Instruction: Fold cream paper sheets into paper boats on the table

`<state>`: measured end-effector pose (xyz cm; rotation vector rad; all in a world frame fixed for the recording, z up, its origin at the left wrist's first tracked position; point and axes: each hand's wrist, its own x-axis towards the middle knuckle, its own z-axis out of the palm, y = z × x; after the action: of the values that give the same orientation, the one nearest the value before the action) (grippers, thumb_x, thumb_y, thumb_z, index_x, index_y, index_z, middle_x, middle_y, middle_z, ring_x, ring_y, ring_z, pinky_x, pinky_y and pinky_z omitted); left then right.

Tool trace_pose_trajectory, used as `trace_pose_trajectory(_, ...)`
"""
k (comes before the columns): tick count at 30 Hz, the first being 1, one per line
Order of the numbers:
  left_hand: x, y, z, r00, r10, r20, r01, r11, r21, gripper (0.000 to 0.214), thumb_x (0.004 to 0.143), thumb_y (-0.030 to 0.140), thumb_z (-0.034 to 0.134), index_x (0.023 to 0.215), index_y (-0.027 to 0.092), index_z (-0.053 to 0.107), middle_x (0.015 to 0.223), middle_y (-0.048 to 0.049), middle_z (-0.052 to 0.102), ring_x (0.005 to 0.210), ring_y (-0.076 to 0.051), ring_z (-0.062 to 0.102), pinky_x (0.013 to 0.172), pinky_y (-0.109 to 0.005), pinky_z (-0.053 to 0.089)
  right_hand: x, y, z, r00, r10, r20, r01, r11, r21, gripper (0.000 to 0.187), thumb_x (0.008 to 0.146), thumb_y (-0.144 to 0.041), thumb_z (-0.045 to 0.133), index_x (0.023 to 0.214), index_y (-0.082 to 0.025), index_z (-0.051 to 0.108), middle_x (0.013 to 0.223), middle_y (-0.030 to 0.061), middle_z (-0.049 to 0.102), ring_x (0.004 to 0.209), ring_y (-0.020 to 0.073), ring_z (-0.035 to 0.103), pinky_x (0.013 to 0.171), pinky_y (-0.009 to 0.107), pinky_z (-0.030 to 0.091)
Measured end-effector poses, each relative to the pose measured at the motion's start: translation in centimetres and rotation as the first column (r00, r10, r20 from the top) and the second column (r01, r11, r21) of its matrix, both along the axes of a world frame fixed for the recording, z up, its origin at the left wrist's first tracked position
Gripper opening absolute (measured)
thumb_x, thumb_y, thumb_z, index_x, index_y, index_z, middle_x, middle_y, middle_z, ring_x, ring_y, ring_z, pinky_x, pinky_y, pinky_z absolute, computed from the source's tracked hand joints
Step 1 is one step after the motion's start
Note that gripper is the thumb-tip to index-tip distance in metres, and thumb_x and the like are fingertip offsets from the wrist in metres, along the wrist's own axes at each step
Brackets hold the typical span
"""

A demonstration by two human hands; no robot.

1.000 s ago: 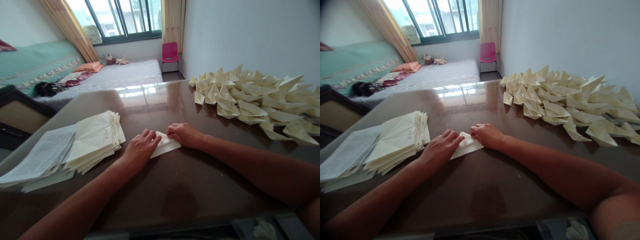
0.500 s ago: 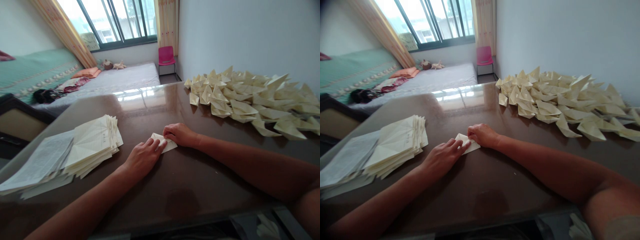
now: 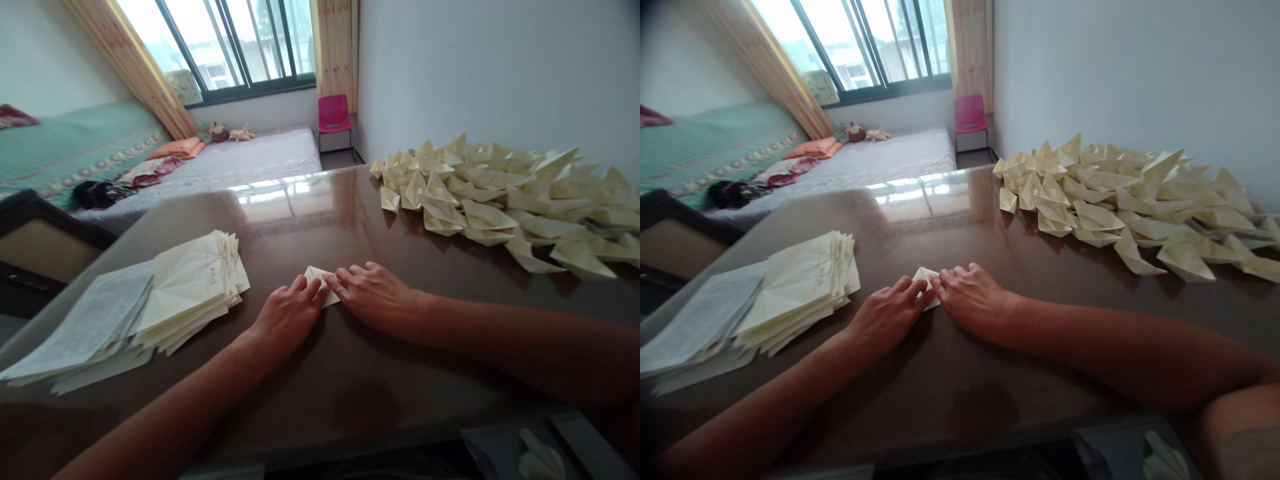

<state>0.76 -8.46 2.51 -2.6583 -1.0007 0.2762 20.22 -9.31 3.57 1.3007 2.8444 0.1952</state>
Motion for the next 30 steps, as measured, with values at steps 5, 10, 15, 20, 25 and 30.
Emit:
trace_pose_trajectory(5,0.0,0.0,0.2,1.000,-0.006,-0.007,0.006,1.000,-0.026,0.039,0.095,0.018,0.039,0.133,0.018,0.044,0.111,-0.0099,0.055,0.098,-0.023,0.053,0.070,-0.033,0.053,-0.4,-0.6,-0.5,0.997,0.020,0.074,-0.015,0.998,-0.066,0.036,0.092,-0.011,0.037,0.125,-0.006,0.053,0.101,0.0156,0.067,0.080,0.0234,0.065,0.062,0.033,0.047)
trace_pose_trajectory(10,0.1,-0.3,0.3,1.000,-0.013,-0.015,0.013,1.000,-0.007,0.037,0.094,0.015,0.041,0.131,0.014,0.047,0.112,-0.0113,0.056,0.099,-0.023,0.054,0.068,-0.032,0.051,-0.5,-0.6,-1.2,0.992,0.012,0.123,-0.001,0.996,-0.084,0.041,0.090,-0.008,0.037,0.130,-0.002,0.048,0.100,0.0207,0.068,0.077,0.0221,0.068,0.057,0.030,0.047)
trace_pose_trajectory(15,-0.2,-0.8,0.8,0.998,0.013,-0.059,-0.015,1.000,-0.023,0.024,0.090,0.011,0.045,0.107,0.011,0.062,0.106,-0.0130,0.058,0.097,-0.024,0.054,0.062,-0.031,0.046,-0.6,-0.6,-0.7,0.985,-0.045,0.166,0.064,0.992,-0.110,0.040,0.087,-0.006,0.040,0.125,-0.002,0.053,0.095,0.0232,0.068,0.075,0.0221,0.068,0.056,0.029,0.047)
trace_pose_trajectory(20,-0.6,-1.1,1.4,0.995,0.049,-0.086,-0.054,0.997,-0.051,0.018,0.086,0.009,0.051,0.093,0.011,0.067,0.096,-0.0127,0.060,0.089,-0.026,0.057,0.059,-0.033,0.045,-0.6,-0.4,-0.4,0.979,-0.060,0.197,0.083,0.990,-0.113,0.037,0.086,-0.004,0.041,0.119,-0.005,0.059,0.092,0.0215,0.069,0.072,0.0210,0.067,0.052,0.028,0.044)
trace_pose_trajectory(25,-0.3,-1.2,0.9,0.995,0.053,-0.083,-0.055,0.998,-0.028,0.024,0.087,0.007,0.046,0.100,0.007,0.066,0.093,-0.0134,0.060,0.088,-0.026,0.058,0.059,-0.034,0.046,-1.0,-0.5,-1.0,0.992,-0.045,0.118,0.050,0.998,-0.044,0.039,0.090,-0.008,0.040,0.127,-0.007,0.053,0.094,0.0180,0.069,0.074,0.0225,0.066,0.057,0.031,0.044)
trace_pose_trajectory(30,-0.1,-1.2,0.4,0.998,0.012,-0.060,-0.012,1.000,-0.011,0.029,0.088,0.008,0.045,0.112,0.005,0.061,0.096,-0.0144,0.059,0.088,-0.025,0.057,0.058,-0.032,0.046,-1.5,-0.7,-0.9,0.995,-0.006,0.097,0.013,0.997,-0.071,0.040,0.093,-0.011,0.038,0.131,-0.011,0.049,0.095,0.0151,0.069,0.076,0.0227,0.066,0.057,0.032,0.044)
